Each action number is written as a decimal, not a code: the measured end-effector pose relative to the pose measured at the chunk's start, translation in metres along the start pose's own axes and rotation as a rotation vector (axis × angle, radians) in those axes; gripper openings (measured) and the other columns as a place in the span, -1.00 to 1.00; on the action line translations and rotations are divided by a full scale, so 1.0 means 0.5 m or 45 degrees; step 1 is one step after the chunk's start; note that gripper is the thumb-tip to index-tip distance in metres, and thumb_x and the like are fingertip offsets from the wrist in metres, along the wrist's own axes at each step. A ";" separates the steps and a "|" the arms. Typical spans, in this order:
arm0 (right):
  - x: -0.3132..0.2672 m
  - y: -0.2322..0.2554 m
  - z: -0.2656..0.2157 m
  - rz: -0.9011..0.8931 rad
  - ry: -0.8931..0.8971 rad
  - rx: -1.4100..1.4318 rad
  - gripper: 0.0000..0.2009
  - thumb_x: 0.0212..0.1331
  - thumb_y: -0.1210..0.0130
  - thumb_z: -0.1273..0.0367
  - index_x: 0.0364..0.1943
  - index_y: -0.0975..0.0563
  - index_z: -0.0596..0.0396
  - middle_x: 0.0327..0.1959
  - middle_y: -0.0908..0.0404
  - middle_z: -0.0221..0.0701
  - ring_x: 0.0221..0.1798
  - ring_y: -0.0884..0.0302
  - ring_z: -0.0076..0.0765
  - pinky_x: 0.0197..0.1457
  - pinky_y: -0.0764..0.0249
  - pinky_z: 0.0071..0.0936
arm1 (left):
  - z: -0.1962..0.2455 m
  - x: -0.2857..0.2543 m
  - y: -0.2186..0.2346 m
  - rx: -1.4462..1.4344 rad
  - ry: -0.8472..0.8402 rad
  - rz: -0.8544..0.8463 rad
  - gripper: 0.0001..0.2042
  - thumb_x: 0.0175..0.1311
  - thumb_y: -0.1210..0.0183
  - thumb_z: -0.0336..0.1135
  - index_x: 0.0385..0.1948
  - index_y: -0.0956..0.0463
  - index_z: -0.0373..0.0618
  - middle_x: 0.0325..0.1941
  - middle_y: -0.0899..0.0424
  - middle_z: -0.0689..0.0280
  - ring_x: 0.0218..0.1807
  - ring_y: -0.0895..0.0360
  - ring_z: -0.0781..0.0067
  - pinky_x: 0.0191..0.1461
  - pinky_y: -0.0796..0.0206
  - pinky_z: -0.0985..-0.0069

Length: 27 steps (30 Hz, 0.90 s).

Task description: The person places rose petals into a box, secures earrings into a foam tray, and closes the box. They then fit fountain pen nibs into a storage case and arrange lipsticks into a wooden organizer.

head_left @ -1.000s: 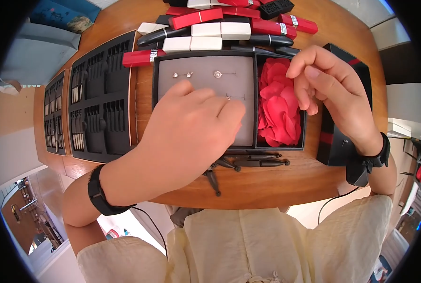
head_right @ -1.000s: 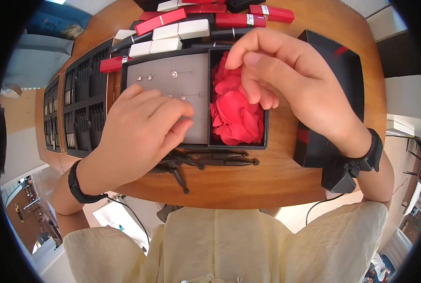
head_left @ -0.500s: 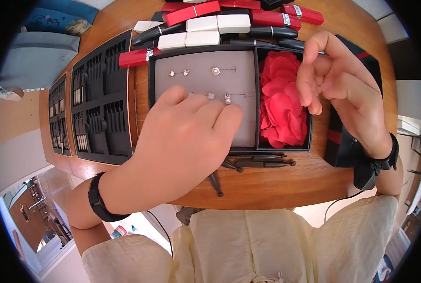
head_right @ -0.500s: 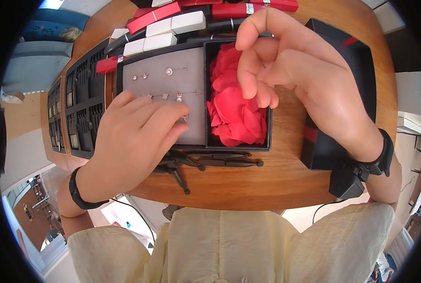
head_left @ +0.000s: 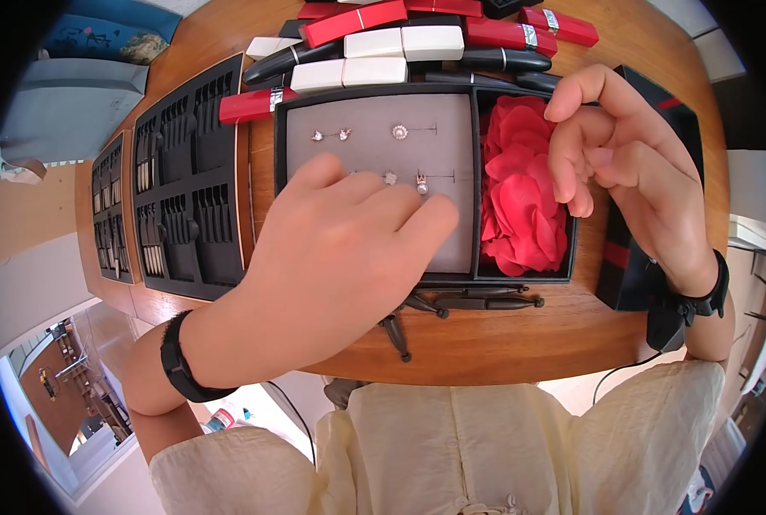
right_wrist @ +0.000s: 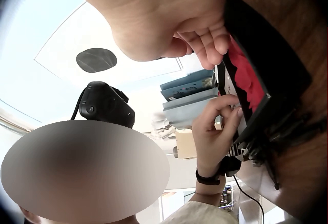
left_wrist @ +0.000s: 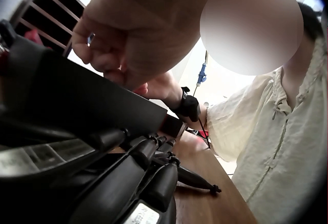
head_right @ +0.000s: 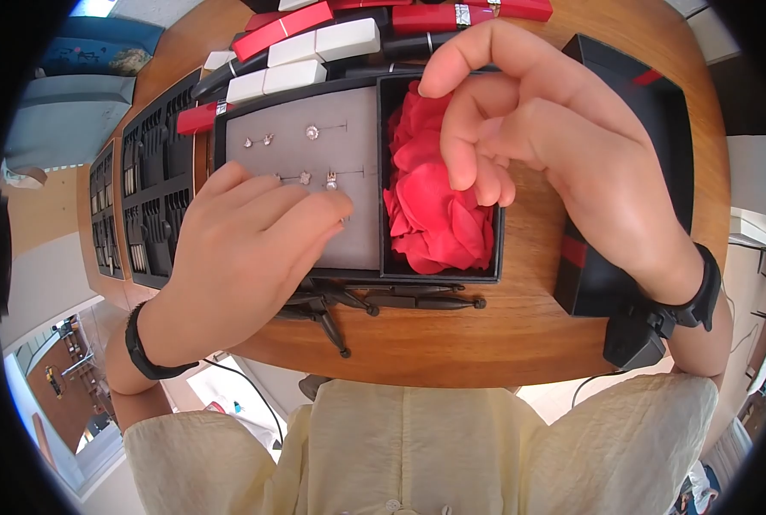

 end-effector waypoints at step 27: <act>-0.048 -0.101 -0.055 -0.300 1.157 -1.352 -0.66 -0.19 -0.13 0.41 -0.26 -0.61 0.36 -0.12 -0.56 -0.13 -0.22 -0.42 -0.07 -0.21 -0.41 -0.25 | -0.044 -0.045 0.014 -0.135 0.086 0.027 -0.78 0.05 -0.32 -0.43 -0.26 -0.54 -0.05 -0.45 -0.59 0.35 -0.47 -0.47 0.32 -0.32 -0.20 0.41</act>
Point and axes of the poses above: each hand's wrist, its own x-axis towards the middle knuckle, its own y-axis out of the back of the hand, z = x × y, the point moved 6 cm from there along x, towards the middle knuckle
